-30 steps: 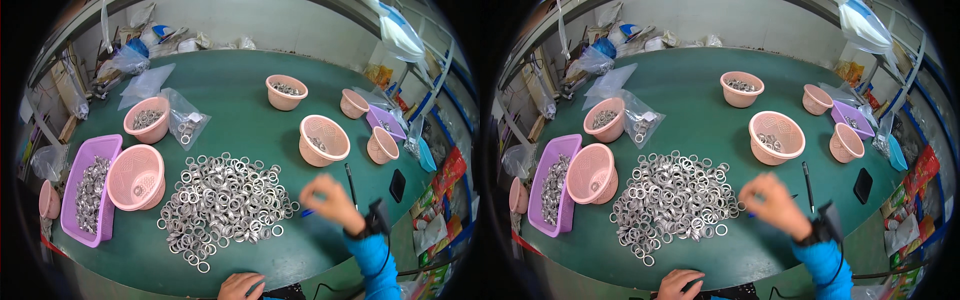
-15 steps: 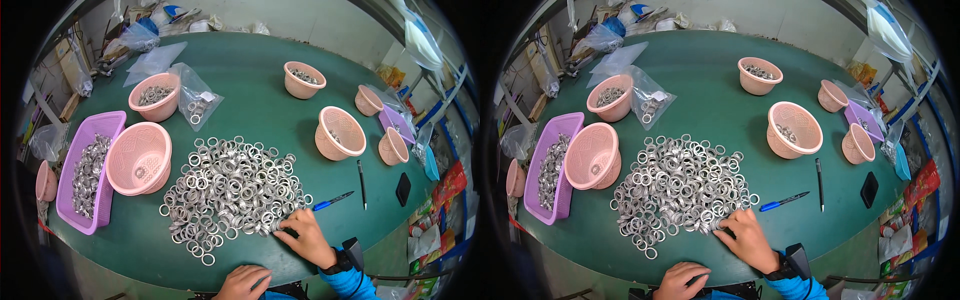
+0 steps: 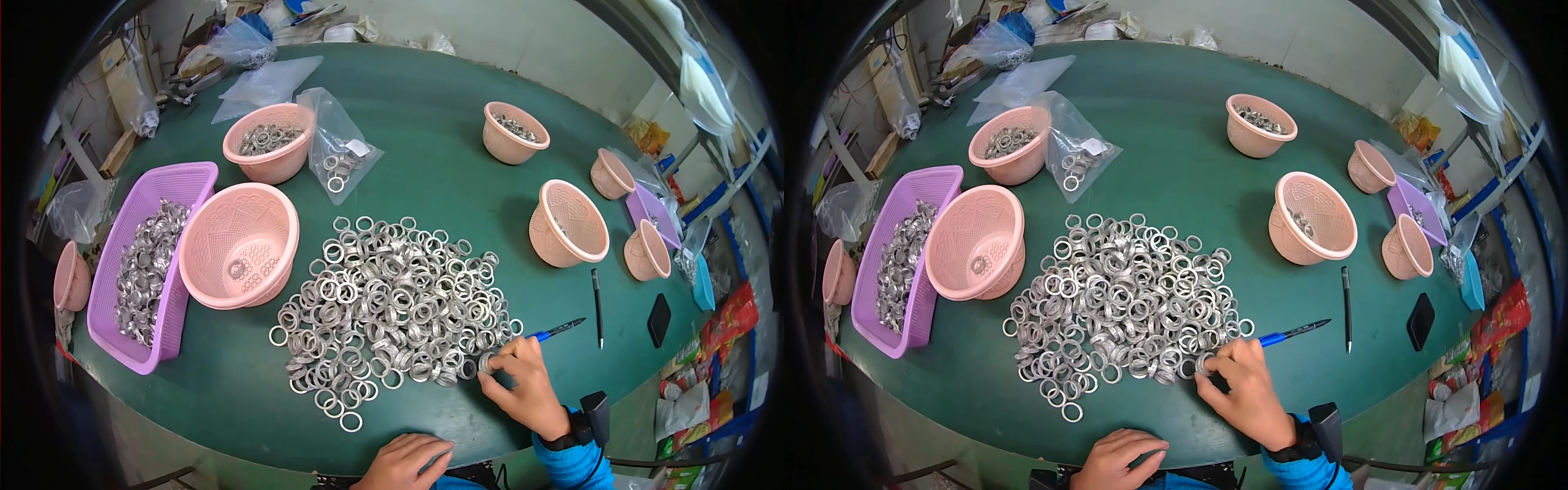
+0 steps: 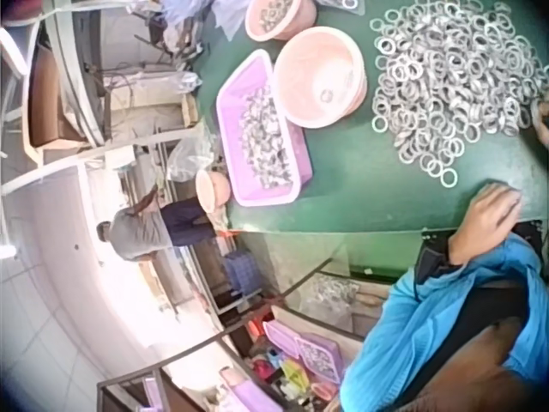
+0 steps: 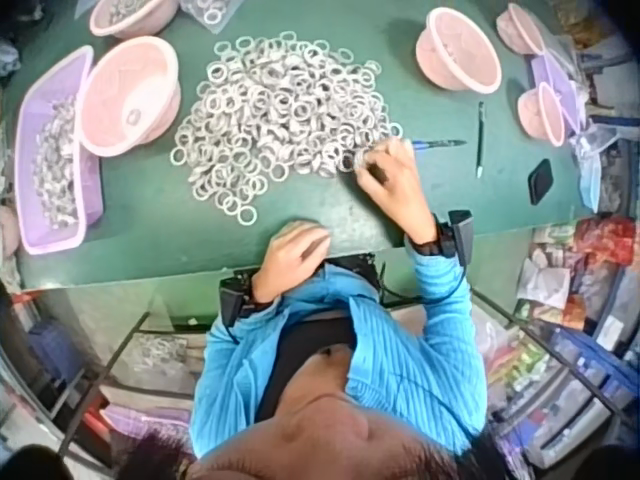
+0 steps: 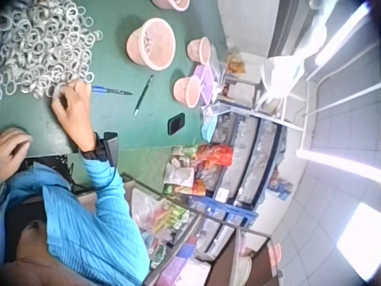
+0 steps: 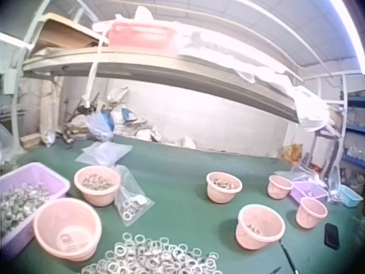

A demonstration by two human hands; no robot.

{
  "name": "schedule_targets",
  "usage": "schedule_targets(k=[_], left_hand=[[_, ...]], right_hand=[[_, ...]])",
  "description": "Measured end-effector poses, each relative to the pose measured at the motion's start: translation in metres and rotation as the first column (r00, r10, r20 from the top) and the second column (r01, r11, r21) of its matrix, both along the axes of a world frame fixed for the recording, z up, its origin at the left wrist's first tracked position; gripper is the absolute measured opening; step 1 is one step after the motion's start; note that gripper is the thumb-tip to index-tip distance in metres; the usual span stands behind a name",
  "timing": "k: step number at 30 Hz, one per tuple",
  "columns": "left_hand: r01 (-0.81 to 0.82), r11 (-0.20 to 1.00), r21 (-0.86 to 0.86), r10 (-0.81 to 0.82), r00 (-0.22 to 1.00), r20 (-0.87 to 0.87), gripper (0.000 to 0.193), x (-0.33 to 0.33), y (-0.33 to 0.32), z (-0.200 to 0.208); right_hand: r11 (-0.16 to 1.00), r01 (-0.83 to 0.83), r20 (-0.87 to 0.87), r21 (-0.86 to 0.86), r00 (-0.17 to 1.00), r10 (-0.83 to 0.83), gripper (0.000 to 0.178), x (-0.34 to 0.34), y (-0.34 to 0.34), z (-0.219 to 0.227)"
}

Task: Sorting small metal rings into baskets and marking them with a pen.

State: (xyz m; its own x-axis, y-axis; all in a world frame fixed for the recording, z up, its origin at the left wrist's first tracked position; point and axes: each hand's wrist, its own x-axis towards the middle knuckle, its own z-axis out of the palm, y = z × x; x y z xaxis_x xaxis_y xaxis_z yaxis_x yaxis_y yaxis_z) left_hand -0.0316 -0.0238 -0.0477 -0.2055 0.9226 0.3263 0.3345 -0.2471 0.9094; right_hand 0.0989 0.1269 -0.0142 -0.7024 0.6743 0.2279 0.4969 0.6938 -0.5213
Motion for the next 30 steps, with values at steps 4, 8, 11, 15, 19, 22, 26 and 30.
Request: schedule_targets(k=[4, 8, 11, 15, 19, 22, 26, 30], left_hand=[[0.008, 1.0, 0.01, -0.008, 1.0, 0.014, 0.011, -0.001, 0.002, 0.001], [0.016, 1.0, 0.016, -0.016, 1.0, 0.004, 0.011, -0.002, 0.003, 0.0], [0.017, 1.0, 0.014, -0.017, 1.0, 0.012, 0.011, -0.002, 0.002, 0.0], [0.026, 1.0, 0.013, -0.026, 1.0, 0.011, 0.011, -0.002, 0.001, 0.001], [0.016, 1.0, 0.017, -0.016, 1.0, 0.014, 0.01, -0.001, 0.0, 0.001], [0.024, 0.999, -0.031, -0.023, 0.999, 0.036, 0.013, -0.001, -0.001, 0.001], [0.05, 0.954, -0.295, 0.138, 0.799, 0.585, 0.023, 0.005, 0.001, 0.01], [0.331, 0.92, -0.212, -0.027, 0.591, 0.806, 0.036, 0.003, 0.001, -0.002]], right_hand=[[0.995, -0.089, 0.042, 0.042, 0.995, 0.087, 0.017, -0.005, 0.001, -0.006], [0.993, -0.099, 0.046, 0.059, 0.994, 0.096, 0.016, -0.007, 0.0, -0.01], [0.996, -0.064, 0.047, 0.067, 0.997, 0.061, 0.014, -0.005, 0.001, -0.001], [0.997, -0.06, 0.094, 0.046, 0.994, 0.056, 0.013, -0.005, 0.0, -0.002], [0.994, -0.09, 0.111, 0.056, 0.99, 0.084, 0.013, -0.004, -0.004, -0.007], [0.99, -0.135, 0.027, -0.038, 0.99, 0.136, 0.012, -0.001, -0.013, -0.002], [0.911, -0.287, -0.193, -0.296, 0.952, 0.237, 0.015, 0.008, -0.035, 0.004], [0.916, -0.289, -0.23, -0.278, 0.946, 0.228, 0.017, 0.012, -0.049, 0.006]])
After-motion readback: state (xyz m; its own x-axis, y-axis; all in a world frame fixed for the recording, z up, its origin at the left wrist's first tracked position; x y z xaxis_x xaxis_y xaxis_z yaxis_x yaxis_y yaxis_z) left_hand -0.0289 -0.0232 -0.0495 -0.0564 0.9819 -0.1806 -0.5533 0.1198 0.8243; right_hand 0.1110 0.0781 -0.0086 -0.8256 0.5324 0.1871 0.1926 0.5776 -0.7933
